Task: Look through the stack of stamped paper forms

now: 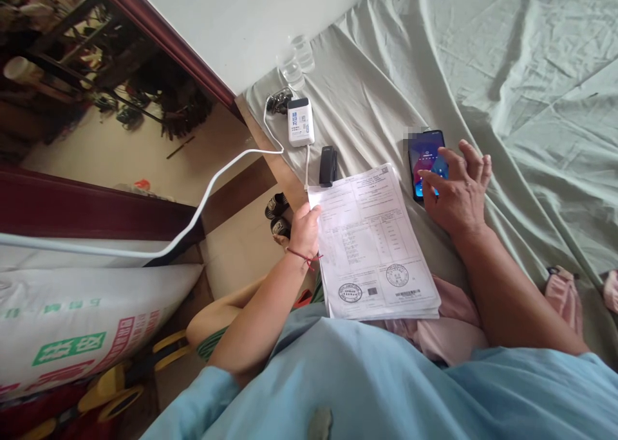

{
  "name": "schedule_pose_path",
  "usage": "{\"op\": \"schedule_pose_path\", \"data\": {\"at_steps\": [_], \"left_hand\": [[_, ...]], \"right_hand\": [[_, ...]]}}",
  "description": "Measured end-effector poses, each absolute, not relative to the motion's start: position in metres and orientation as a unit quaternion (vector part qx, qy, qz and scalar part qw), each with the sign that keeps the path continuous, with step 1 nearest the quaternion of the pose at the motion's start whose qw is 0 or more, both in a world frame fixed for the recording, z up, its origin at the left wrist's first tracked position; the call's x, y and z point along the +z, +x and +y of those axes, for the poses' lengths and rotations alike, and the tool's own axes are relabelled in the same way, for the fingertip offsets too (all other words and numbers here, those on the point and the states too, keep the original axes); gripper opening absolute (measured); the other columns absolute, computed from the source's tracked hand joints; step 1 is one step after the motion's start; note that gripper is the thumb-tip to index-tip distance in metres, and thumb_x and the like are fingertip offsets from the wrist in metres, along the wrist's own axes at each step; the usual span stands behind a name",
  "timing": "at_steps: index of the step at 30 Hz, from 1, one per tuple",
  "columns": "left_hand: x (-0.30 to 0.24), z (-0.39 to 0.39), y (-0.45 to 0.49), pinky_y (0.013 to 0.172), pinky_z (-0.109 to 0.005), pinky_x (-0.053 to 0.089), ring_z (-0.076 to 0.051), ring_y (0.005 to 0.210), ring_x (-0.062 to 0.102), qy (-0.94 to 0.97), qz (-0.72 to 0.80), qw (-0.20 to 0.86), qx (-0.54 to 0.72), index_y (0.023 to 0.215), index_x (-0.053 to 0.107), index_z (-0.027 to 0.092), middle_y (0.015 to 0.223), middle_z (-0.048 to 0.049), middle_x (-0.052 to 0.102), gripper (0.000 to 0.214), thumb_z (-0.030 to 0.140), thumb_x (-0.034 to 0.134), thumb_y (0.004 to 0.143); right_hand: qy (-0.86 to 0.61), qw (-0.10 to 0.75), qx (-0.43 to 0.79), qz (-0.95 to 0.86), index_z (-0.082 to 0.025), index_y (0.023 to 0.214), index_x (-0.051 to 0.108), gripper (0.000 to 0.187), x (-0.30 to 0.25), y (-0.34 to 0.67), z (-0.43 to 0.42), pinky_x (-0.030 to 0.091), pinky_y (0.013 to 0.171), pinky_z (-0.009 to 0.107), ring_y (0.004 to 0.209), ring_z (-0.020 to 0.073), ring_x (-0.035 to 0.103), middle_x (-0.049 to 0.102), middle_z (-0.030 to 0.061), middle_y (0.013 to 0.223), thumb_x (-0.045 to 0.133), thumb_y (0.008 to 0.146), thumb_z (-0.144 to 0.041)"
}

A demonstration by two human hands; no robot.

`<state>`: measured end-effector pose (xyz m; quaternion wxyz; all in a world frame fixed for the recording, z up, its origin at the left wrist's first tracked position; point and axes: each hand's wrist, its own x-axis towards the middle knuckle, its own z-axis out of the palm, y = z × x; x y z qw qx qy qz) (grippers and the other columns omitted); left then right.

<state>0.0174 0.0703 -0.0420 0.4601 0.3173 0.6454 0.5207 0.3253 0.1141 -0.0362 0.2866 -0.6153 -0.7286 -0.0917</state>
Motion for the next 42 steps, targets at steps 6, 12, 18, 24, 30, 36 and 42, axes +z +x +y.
{"op": "schedule_pose_path", "data": {"at_steps": [6, 12, 18, 24, 30, 36, 42], "left_hand": [[-0.037, 0.069, 0.021, 0.069, -0.024, 0.041, -0.012, 0.068, 0.047, 0.31, 0.654, 0.444, 0.528, 0.065, 0.05, 0.02, 0.066, 0.0047, 0.05, 0.025, 0.03, 0.068, 0.079], [-0.036, 0.069, 0.022, 0.07, -0.024, 0.041, -0.013, 0.07, 0.047, 0.311, 0.655, 0.445, 0.525, 0.066, 0.052, 0.02, 0.066, 0.0044, 0.05, 0.022, 0.028, 0.068, 0.079], [-0.035, 0.068, 0.022, 0.07, -0.024, 0.04, -0.013, 0.069, 0.046, 0.315, 0.654, 0.444, 0.526, 0.065, 0.051, 0.02, 0.065, 0.0044, 0.049, 0.023, 0.027, 0.065, 0.081], [-0.033, 0.068, 0.023, 0.067, -0.025, 0.037, -0.013, 0.066, 0.043, 0.31, 0.658, 0.443, 0.524, 0.064, 0.048, 0.02, 0.065, 0.0047, 0.047, 0.026, 0.027, 0.067, 0.081], [-0.033, 0.069, 0.022, 0.067, -0.025, 0.036, -0.012, 0.067, 0.042, 0.314, 0.659, 0.44, 0.523, 0.064, 0.047, 0.02, 0.065, 0.0047, 0.046, 0.026, 0.025, 0.066, 0.082], [-0.034, 0.068, 0.022, 0.065, -0.024, 0.035, -0.012, 0.066, 0.042, 0.312, 0.656, 0.441, 0.527, 0.062, 0.048, 0.02, 0.064, 0.0046, 0.046, 0.028, 0.027, 0.068, 0.08], [-0.034, 0.067, 0.022, 0.068, -0.025, 0.042, -0.013, 0.068, 0.051, 0.293, 0.638, 0.466, 0.538, 0.066, 0.051, 0.02, 0.065, 0.0041, 0.053, 0.027, 0.031, 0.073, 0.077]], "right_hand": [[-0.636, 0.274, -0.07, -0.718, -0.029, 0.099, 0.084, 0.025, -0.03, 0.323, 0.112, 0.027, 0.124, 0.065, 0.153, 0.0358, 0.042, 0.066, 0.01, 0.147, 0.062, 0.098, -0.041], [-0.627, 0.289, -0.062, -0.721, -0.028, 0.097, 0.083, 0.024, -0.03, 0.323, 0.112, 0.026, 0.124, 0.068, 0.152, 0.0373, 0.042, 0.066, 0.0106, 0.147, 0.062, 0.098, -0.04], [-0.635, 0.277, -0.062, -0.718, -0.028, 0.098, 0.083, 0.028, -0.031, 0.322, 0.112, 0.025, 0.124, 0.066, 0.153, 0.0359, 0.041, 0.065, 0.0095, 0.148, 0.059, 0.1, -0.044], [-0.629, 0.287, -0.069, -0.719, -0.027, 0.096, 0.083, 0.031, -0.033, 0.323, 0.113, 0.028, 0.123, 0.066, 0.151, 0.0366, 0.044, 0.066, 0.0103, 0.147, 0.058, 0.099, -0.045], [-0.624, 0.29, -0.064, -0.723, -0.025, 0.097, 0.081, 0.032, -0.032, 0.324, 0.113, 0.031, 0.122, 0.062, 0.149, 0.0364, 0.046, 0.066, 0.0112, 0.145, 0.056, 0.1, -0.045], [-0.557, 0.422, -0.132, -0.703, -0.024, 0.099, 0.079, 0.025, -0.035, 0.331, 0.12, 0.049, 0.106, 0.047, 0.124, 0.0292, 0.063, 0.075, 0.0122, 0.119, 0.055, 0.099, -0.033], [-0.596, 0.449, -0.141, -0.651, -0.019, 0.095, 0.08, 0.037, -0.03, 0.33, 0.118, 0.054, 0.083, 0.043, 0.084, 0.0263, 0.071, 0.077, 0.014, 0.091, 0.05, 0.098, -0.041]]}}
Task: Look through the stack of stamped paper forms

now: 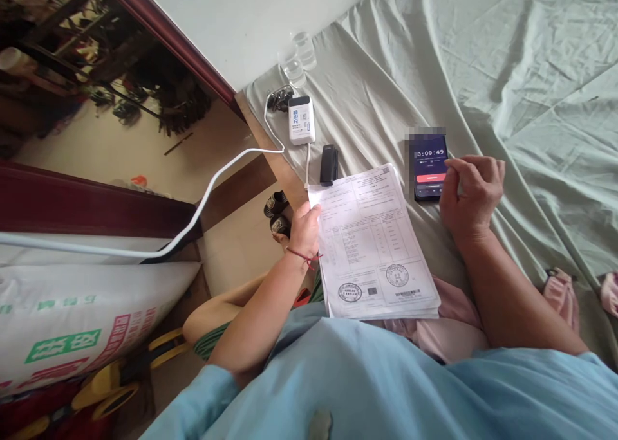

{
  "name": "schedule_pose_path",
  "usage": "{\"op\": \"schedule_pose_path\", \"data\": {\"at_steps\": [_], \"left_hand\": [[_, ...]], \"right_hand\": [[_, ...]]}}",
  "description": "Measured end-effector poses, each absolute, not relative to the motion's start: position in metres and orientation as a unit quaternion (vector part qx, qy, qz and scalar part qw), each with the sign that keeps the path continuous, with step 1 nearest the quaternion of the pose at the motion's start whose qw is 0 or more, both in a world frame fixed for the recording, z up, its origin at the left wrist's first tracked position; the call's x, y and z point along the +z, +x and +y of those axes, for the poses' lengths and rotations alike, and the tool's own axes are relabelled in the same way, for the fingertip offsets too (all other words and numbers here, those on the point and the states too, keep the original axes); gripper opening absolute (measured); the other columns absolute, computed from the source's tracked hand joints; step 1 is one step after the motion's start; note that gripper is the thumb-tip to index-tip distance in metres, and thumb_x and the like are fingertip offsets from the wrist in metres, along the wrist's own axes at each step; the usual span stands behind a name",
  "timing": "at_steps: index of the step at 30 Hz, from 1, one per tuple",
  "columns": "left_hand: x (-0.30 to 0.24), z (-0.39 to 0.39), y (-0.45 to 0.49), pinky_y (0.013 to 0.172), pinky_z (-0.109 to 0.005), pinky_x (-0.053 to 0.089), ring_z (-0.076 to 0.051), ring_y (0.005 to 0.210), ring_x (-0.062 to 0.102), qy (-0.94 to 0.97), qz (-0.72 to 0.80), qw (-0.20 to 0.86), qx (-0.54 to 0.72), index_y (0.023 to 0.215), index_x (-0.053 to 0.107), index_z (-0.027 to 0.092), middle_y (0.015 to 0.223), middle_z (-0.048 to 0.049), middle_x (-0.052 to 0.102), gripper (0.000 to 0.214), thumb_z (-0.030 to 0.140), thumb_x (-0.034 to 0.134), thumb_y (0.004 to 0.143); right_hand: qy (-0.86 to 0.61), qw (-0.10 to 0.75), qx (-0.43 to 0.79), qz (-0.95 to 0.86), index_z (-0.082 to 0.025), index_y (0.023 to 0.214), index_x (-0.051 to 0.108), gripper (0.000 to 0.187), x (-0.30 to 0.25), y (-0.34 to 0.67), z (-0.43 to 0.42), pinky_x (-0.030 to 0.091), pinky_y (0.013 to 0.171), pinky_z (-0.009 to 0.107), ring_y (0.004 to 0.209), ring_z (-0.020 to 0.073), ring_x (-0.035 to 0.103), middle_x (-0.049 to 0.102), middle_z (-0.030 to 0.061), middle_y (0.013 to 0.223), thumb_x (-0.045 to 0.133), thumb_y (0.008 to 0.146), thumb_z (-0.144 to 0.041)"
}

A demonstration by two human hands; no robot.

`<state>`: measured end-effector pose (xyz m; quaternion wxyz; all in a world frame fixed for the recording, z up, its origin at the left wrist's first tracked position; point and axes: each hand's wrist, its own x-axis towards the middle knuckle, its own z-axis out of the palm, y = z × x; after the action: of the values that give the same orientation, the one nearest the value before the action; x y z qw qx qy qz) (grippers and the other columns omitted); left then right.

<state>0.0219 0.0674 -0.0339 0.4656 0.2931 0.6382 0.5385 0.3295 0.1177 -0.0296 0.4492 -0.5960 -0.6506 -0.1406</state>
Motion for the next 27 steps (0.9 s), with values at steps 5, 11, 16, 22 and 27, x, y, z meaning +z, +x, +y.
{"op": "schedule_pose_path", "data": {"at_steps": [5, 11, 16, 22, 27], "left_hand": [[-0.025, 0.06, 0.015, 0.076, -0.032, 0.053, -0.018, 0.074, 0.067, 0.207, 0.591, 0.555, 0.548, 0.08, 0.064, 0.018, 0.074, 0.0, 0.069, 0.032, 0.038, 0.085, 0.066], [-0.015, 0.044, 0.004, 0.087, -0.041, 0.059, -0.026, 0.087, 0.077, 0.159, 0.58, 0.591, 0.537, 0.089, 0.072, 0.017, 0.082, -0.005, 0.077, 0.038, 0.038, 0.091, 0.064], [-0.009, 0.025, 0.003, 0.097, -0.04, 0.059, -0.027, 0.104, 0.077, 0.155, 0.563, 0.589, 0.559, 0.095, 0.076, 0.02, 0.099, -0.0069, 0.082, 0.036, 0.037, 0.091, 0.067], [-0.007, 0.02, -0.001, 0.106, -0.041, 0.056, -0.028, 0.12, 0.072, 0.15, 0.544, 0.585, 0.583, 0.101, 0.077, 0.024, 0.112, -0.0065, 0.082, 0.034, 0.037, 0.089, 0.072], [-0.016, 0.025, 0.001, 0.108, -0.04, 0.055, -0.027, 0.122, 0.072, 0.151, 0.55, 0.567, 0.595, 0.101, 0.076, 0.023, 0.107, -0.006, 0.082, 0.035, 0.037, 0.089, 0.072]], "right_hand": [[-0.564, 0.422, -0.011, -0.71, -0.02, 0.101, 0.079, 0.028, -0.015, 0.315, 0.102, 0.056, 0.07, 0.033, 0.069, 0.0221, 0.074, 0.077, 0.0056, 0.07, 0.052, 0.097, -0.028], [-0.55, 0.368, 0.07, -0.746, -0.024, 0.104, 0.077, 0.025, -0.011, 0.301, 0.093, 0.057, 0.071, 0.034, 0.076, 0.0215, 0.075, 0.082, 0.0052, 0.089, 0.054, 0.099, -0.033], [-0.541, 0.344, 0.139, -0.755, -0.025, 0.119, 0.074, 0.033, -0.008, 0.296, 0.092, 0.06, 0.073, 0.038, 0.076, 0.0213, 0.073, 0.081, 0.0067, 0.102, 0.055, 0.099, -0.042], [-0.449, 0.353, 0.399, -0.717, -0.034, 0.148, 0.056, 0.056, -0.002, 0.291, 0.086, 0.064, 0.08, 0.045, 0.095, 0.0262, 0.075, 0.079, 0.006, 0.116, 0.063, 0.096, -0.055], [-0.414, 0.32, 0.541, -0.658, -0.03, 0.116, 0.073, 0.04, -0.009, 0.285, 0.081, 0.06, 0.056, 0.038, 0.07, 0.0244, 0.071, 0.075, 0.0005, 0.081, 0.069, 0.093, -0.062]]}}
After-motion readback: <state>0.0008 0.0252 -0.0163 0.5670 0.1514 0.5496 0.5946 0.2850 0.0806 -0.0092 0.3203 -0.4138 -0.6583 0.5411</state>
